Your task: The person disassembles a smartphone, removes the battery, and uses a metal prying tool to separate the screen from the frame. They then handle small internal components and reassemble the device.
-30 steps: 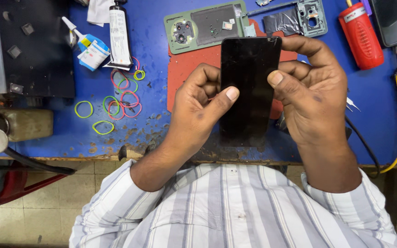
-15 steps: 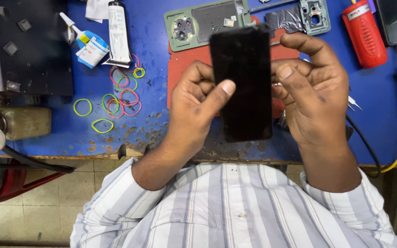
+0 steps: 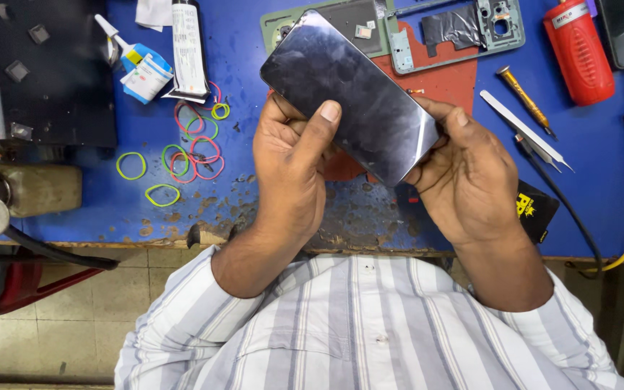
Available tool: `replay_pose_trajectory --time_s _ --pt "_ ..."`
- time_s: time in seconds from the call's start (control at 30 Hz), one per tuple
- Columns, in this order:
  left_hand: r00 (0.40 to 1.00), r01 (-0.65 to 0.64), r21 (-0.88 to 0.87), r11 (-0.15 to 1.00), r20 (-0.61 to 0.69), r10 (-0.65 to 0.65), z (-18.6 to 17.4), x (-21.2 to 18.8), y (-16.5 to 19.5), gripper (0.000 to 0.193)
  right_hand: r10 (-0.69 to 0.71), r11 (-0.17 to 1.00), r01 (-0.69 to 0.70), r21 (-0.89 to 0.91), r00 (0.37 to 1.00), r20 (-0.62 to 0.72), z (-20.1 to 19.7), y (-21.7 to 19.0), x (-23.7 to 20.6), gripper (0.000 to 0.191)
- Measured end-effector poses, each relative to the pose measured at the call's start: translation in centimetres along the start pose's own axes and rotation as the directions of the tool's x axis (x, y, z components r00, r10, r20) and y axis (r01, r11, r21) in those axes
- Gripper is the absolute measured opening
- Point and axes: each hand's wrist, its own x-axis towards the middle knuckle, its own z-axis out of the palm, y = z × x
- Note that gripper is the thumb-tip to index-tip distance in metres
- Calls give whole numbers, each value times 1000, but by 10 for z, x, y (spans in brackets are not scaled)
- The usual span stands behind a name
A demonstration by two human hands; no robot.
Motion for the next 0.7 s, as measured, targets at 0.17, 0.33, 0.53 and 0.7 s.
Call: replay_pose_trajectory --time_s 0.17,0.33,0.53,0.7 --pt "1000 -30 -4 1000 3 30 -1 0 -1 22 1 1000 -1 11 1000 7 1 1 0 52" --pt "999 -45 14 999 -4 45 -3 0 -4 22 23 1000 -23 9 1000 -12 2 -1 2 52" --pt "999 -40 -1 999 1 40 -4 -2 -9 27 -48 993 53 -103 998 51 16 -1 6 37" --pt "989 -129 180 975 92 114 3 4 5 40 -241 930 241 -277 970 34 30 -27 4 39"
